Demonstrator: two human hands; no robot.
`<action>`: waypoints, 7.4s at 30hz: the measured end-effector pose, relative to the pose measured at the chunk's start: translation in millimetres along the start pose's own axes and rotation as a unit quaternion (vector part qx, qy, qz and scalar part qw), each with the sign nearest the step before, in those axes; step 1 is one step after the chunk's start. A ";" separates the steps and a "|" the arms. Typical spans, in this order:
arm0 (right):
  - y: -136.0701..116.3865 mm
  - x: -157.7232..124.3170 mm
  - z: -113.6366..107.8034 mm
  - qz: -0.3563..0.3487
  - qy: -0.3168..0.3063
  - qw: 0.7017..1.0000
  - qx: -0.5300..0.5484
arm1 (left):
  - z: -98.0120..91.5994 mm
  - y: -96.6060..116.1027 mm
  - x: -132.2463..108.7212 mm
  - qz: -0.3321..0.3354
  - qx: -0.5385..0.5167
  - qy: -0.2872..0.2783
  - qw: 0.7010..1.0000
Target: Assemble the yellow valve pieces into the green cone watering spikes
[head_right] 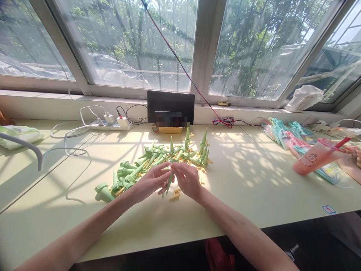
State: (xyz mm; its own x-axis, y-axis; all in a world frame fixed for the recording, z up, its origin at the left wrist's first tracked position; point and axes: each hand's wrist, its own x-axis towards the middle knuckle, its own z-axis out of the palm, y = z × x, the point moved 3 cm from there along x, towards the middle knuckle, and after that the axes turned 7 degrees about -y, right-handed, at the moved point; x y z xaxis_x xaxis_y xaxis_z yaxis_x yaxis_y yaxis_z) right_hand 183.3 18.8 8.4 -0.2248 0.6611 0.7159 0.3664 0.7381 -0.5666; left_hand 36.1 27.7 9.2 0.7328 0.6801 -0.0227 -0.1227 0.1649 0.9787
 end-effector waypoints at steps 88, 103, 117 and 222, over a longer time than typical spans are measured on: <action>11.0 4.0 -8.2 0.102 0.031 0.994 -0.013 | -9.0 7.4 -3.5 0.065 0.220 0.189 0.955; 15.3 10.8 -8.3 0.140 -0.056 0.988 -0.026 | -6.5 3.8 -5.0 0.079 0.388 0.176 0.901; 25.9 10.8 -10.6 0.134 -0.116 0.980 -0.085 | -12.5 16.5 -9.0 0.110 0.417 0.274 0.860; -1.1 7.3 4.9 -0.046 -0.152 0.982 -0.102 | -48.5 23.3 -13.2 -0.112 0.699 0.306 0.637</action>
State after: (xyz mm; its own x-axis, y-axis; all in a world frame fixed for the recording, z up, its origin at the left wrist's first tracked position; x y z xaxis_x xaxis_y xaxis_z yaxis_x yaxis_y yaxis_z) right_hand 176.8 23.5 12.2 -0.5133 0.6254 0.5877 0.4988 0.7747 -0.3888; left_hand -8.9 57.3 22.4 0.1764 0.9729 0.1494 0.9679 -0.1991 0.1536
